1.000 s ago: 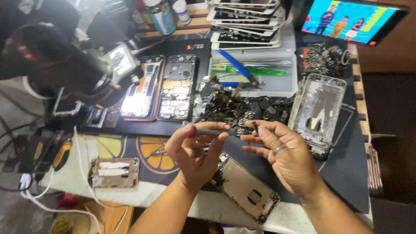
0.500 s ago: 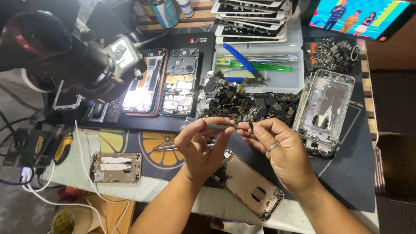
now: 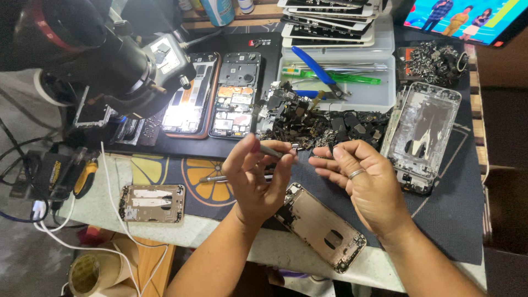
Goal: The person uses a small screwdriver and tweezers to remove screws and small components from a disassembled smartphone chassis. They place removed parts on the workbench and continue to pry and adjust internal components within the phone frame.
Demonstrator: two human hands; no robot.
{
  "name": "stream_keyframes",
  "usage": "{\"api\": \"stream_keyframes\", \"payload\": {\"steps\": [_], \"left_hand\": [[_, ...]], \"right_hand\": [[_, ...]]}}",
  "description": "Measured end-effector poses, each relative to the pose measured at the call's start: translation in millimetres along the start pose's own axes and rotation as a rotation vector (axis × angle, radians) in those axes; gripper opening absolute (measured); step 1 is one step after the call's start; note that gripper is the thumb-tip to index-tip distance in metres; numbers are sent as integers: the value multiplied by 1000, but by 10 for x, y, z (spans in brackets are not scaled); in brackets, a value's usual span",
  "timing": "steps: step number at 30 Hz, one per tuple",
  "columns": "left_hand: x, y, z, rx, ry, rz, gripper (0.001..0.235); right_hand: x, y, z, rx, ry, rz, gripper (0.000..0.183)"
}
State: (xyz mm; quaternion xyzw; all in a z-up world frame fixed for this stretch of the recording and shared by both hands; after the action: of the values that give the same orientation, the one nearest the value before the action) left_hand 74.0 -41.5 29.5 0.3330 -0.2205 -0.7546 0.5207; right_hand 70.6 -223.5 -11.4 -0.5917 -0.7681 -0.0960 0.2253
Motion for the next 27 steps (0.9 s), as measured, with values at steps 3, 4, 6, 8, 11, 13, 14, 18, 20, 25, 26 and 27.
{"api": "stream_keyframes", "payload": {"steps": [3, 4, 6, 8, 11, 13, 14, 18, 20, 25, 26, 27], "left_hand": [[2, 31, -21, -129, -31, -62, 60], [3, 54, -11, -128, -31, -81, 55], [-6, 92, 35, -124, 58, -124, 44], [-11, 134, 101, -109, 228, -180, 34], [-7, 200, 65, -310, 213, -178, 27], [19, 280, 139, -190, 263, -207, 26], [34, 310, 166, -131, 288, -219, 26], [64, 288, 97, -233, 230, -260, 21], [69, 288, 119, -122, 276, -279, 23], [37, 212, 111, -166, 247, -276, 23], [40, 214, 126, -139, 262, -276, 24], [46, 213, 138, -124, 247, -294, 24]], "right_hand": [[1, -10, -20, 37, -30, 31, 23], [-2, -13, -25, 49, -38, 43, 23], [-7, -16, -33, 69, -85, 55, 22], [9, -22, -57, 33, -188, 44, 20], [88, -75, -110, -79, -395, 15, 14], [145, -124, -128, -115, -487, 15, 12], [140, -126, -127, -85, -514, 40, 12], [131, -173, -116, -56, -474, 53, 12], [111, -164, -134, -83, -356, 24, 11], [10, -188, -113, -31, -226, 58, 11], [-11, -205, -110, -29, -224, 68, 11], [-25, -224, -104, -22, -220, 71, 11]]}}
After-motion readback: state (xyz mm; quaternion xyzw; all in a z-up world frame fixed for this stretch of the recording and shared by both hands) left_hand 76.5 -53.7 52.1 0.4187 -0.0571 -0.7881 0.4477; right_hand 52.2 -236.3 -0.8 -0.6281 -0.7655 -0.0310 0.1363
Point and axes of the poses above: each hand's wrist, its own y-axis towards the middle knuckle, its own x-axis out of the palm, z = x × y, the point moved 5 cm from there along y, towards the middle knuckle, and after that the axes turned 15 degrees about -z, right-handed, at the moved point
